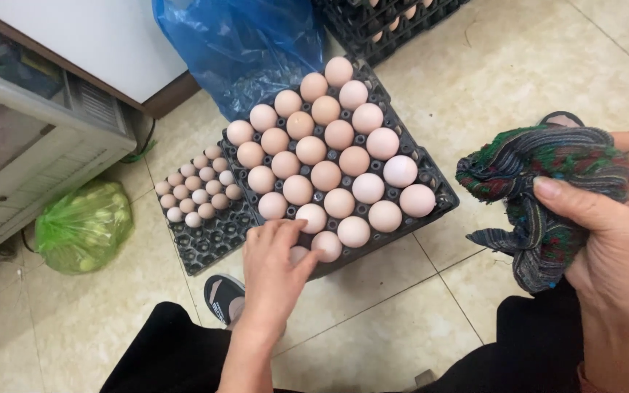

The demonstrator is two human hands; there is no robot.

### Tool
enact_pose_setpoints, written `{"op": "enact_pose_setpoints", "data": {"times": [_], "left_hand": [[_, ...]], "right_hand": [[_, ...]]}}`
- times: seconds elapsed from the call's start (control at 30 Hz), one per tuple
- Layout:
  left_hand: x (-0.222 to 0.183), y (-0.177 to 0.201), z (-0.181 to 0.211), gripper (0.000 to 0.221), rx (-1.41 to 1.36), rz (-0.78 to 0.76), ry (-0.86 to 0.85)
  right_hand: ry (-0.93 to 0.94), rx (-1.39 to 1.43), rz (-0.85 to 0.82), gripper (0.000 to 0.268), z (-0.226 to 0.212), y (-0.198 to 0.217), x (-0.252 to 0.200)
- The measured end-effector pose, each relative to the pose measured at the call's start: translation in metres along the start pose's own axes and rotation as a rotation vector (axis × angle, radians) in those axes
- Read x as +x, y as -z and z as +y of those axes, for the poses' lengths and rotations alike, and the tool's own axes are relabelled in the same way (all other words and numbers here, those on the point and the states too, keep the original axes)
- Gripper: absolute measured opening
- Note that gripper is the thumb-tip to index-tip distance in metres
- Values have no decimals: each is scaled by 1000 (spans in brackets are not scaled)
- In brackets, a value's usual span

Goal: Picking up eggs from a tray, wiping them with a cloth, and placing them into another tray or back into the same tray.

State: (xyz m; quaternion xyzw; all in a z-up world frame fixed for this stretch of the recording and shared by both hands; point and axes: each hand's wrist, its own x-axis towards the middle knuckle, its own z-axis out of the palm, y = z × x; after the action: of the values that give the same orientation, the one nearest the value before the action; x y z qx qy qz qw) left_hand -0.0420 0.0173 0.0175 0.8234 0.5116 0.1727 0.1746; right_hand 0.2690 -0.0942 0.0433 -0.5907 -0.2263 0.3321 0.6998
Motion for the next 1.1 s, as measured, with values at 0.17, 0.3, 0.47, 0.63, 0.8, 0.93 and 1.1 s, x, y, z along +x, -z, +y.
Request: {"op": "enact_pose_setpoints", "data": {"times": [0.17,0.3,0.47,0.63,0.8,0.93,1.1], "left_hand": [[-5,-19,-2,57,142,-89,-120],[-1,-25,1,58,232,-74,-186],[-1,-24,-5,55,168,-20,-201],[-9,-2,2,47,-396,-47,131],[-15,-6,-1,61,-1679,-131,396],[-15,-14,5,61,-1976,-141,425],[-13,-27,-4,40,-2279,-227,463]], "right_hand": [[-4,-45,-2,46,0,-5,1],[-5,12,-31,41,0,-6,1],[3,-27,-20,40,-1,-5,1],[9,-40,-10,44,3,-4,1],[14,-64,-47,51,17,-1,4],[13,-82,-57,52,28,5,6],[-115,4,-125,33,37,10,9]]}}
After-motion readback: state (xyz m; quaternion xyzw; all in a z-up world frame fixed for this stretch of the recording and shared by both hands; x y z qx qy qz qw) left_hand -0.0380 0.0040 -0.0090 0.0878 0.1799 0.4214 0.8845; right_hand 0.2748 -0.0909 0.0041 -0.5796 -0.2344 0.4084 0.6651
